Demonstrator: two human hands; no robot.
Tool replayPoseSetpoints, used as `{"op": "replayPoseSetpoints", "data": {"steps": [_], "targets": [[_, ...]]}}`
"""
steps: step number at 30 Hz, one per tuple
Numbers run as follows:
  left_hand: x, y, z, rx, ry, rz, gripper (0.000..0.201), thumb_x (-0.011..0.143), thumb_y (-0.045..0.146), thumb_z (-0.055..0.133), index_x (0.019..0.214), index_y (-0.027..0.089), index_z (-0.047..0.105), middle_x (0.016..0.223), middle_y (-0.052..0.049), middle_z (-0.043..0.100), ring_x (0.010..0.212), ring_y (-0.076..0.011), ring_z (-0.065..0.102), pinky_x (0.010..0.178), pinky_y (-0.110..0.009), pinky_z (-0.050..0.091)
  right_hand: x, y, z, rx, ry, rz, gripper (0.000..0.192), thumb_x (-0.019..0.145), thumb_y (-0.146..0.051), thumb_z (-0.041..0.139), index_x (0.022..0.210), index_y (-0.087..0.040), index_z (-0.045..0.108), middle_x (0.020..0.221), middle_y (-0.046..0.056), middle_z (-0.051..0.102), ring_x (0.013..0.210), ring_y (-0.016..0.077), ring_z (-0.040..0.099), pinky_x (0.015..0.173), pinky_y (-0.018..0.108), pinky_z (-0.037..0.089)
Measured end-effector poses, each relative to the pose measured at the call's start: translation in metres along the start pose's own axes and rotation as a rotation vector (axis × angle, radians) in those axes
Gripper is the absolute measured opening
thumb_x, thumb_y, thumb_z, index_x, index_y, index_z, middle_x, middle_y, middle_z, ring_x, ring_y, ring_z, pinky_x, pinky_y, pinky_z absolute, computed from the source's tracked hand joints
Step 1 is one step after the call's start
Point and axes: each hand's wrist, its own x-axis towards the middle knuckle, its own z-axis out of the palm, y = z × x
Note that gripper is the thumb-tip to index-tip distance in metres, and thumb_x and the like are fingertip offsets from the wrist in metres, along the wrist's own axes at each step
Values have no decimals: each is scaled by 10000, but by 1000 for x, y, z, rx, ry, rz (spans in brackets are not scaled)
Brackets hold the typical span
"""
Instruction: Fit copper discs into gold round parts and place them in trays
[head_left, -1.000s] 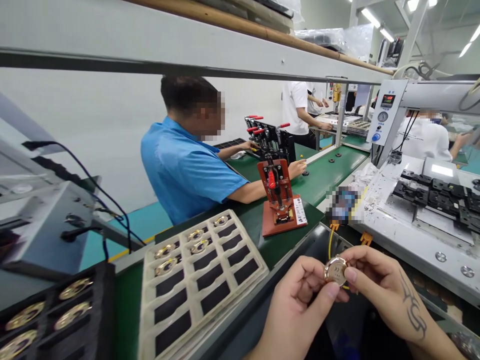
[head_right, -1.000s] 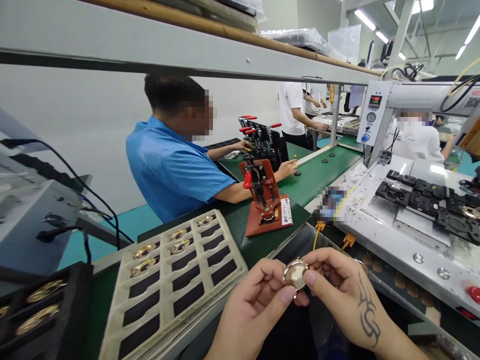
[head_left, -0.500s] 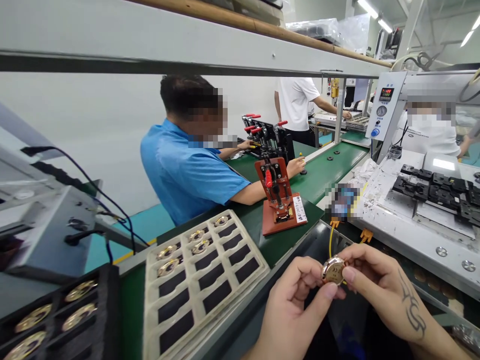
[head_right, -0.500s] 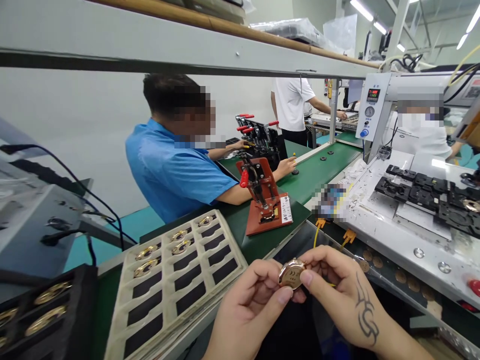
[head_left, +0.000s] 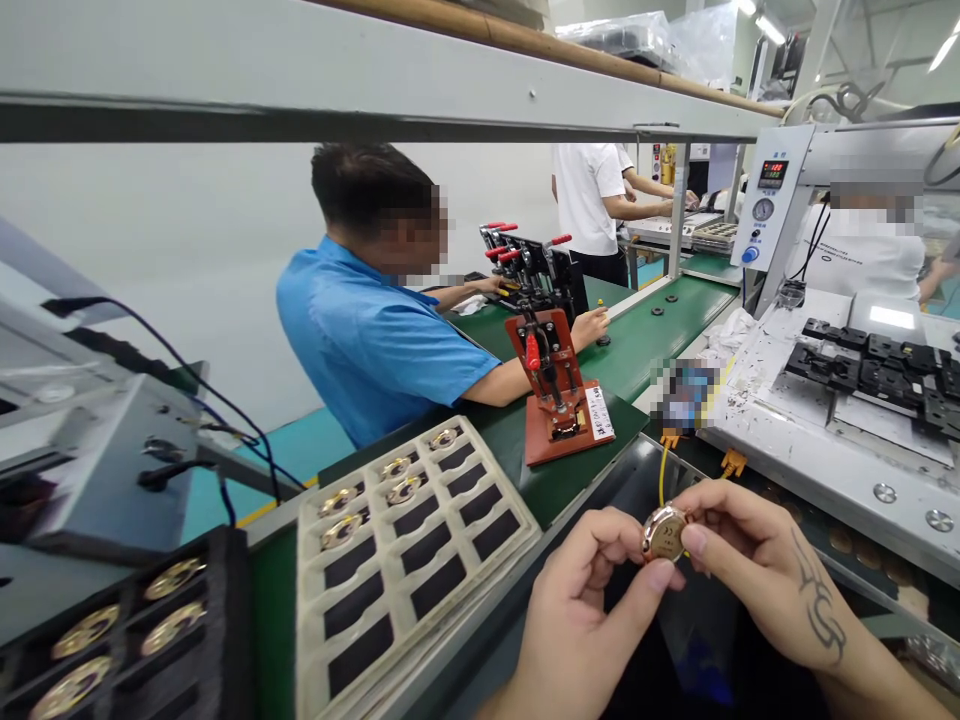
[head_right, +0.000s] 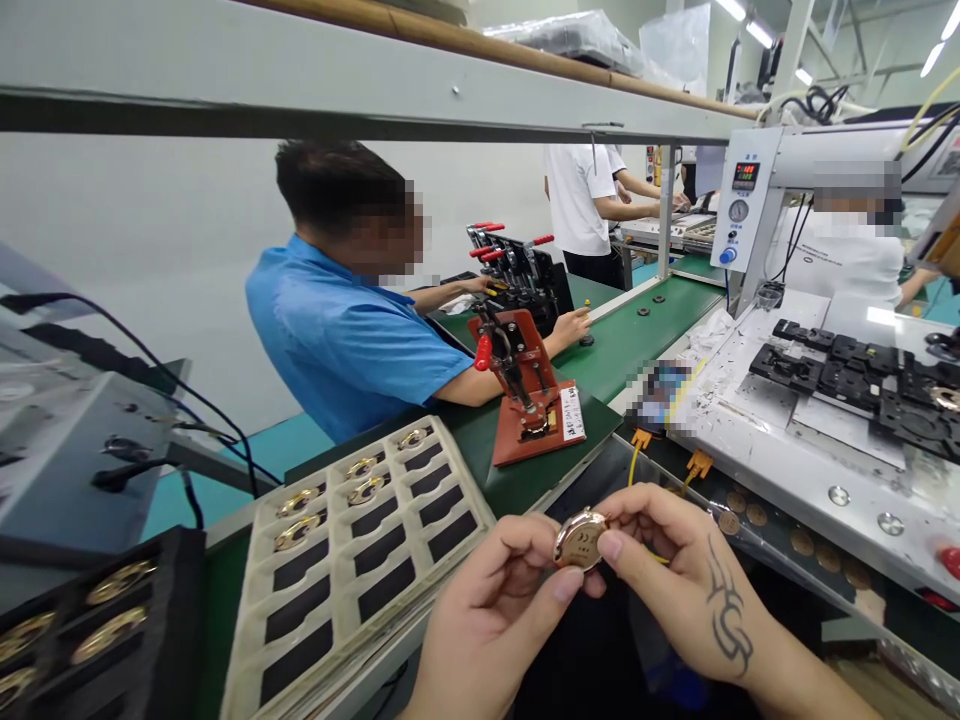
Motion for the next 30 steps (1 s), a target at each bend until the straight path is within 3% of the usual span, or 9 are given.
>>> {"op": "replayPoseSetpoints", "data": {"steps": [12,30], "targets": [[0,5,-2,95,3,43,95,1006,236,788,977,215,700,889,1,771,798,-144,767,783,-227,588,-1,4,1,38,14,15,152,1045,-408,774,1103,-271,807,970,4,799,815,116,742,779,197,609],[4,12,1,-78,-8,-163,262,955,372,856,942,183,675,834,-35,823,735,-172,791,742,-266,614,-3,7,1,73,35,68,265,1005,-466,802,1057,-205,808,903,42,767,743,141,641,687,244,556]]}}
